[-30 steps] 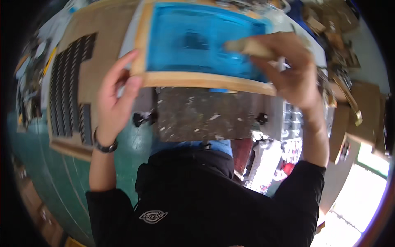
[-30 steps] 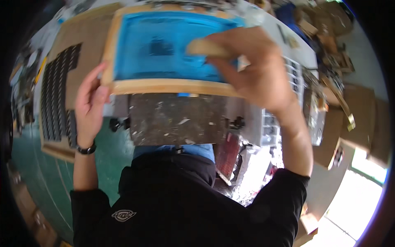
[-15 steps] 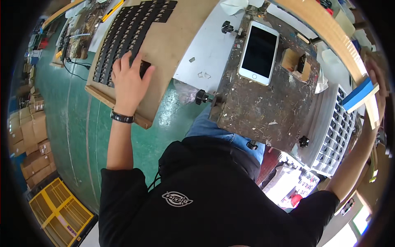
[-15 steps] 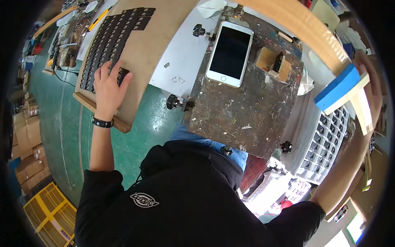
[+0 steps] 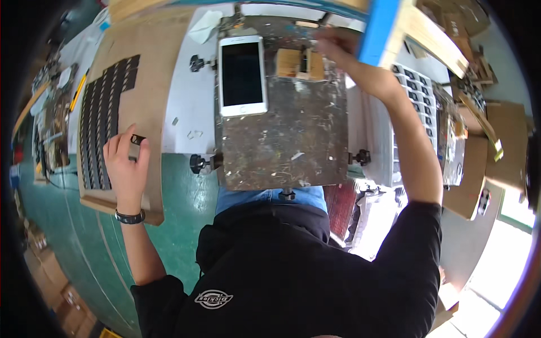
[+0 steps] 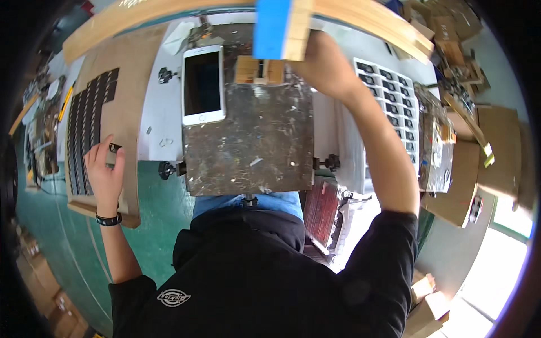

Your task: Apply ink to small parts using a manual screen printing frame and then package the finished parts.

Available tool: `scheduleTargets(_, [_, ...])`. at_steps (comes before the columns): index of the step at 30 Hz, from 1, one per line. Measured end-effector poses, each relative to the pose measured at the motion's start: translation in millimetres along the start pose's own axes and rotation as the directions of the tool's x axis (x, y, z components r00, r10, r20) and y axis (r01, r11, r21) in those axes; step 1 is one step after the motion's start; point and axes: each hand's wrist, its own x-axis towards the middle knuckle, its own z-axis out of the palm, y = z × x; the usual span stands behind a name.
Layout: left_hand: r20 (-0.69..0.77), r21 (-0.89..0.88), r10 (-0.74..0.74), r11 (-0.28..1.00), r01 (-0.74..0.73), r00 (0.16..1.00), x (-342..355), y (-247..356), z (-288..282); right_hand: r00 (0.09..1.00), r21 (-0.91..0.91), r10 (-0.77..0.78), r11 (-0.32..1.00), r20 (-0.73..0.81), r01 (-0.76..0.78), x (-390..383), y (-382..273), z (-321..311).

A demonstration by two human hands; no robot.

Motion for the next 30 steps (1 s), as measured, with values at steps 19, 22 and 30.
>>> scheduleTargets(19, [-0.107,-0.701,0.540,0.554,-0.448,0.835,156,224,78,0.798,0.439,0.422,0.870,-0.430,-0.224,-211,1,-117])
scheduleTargets(22, [-0.070,-0.640,0.628,0.568,-0.518,0.775,151,222,74,0.665,0.452,0.537,0.833,-0.519,-0.320,-288,26,-144])
scheduleTargets(30, [-0.026,-0.539,0.630,0.645,-0.542,0.776,125,189,58,0.610,0.406,0.616,0.788,-0.498,-0.463,-345,80,-127])
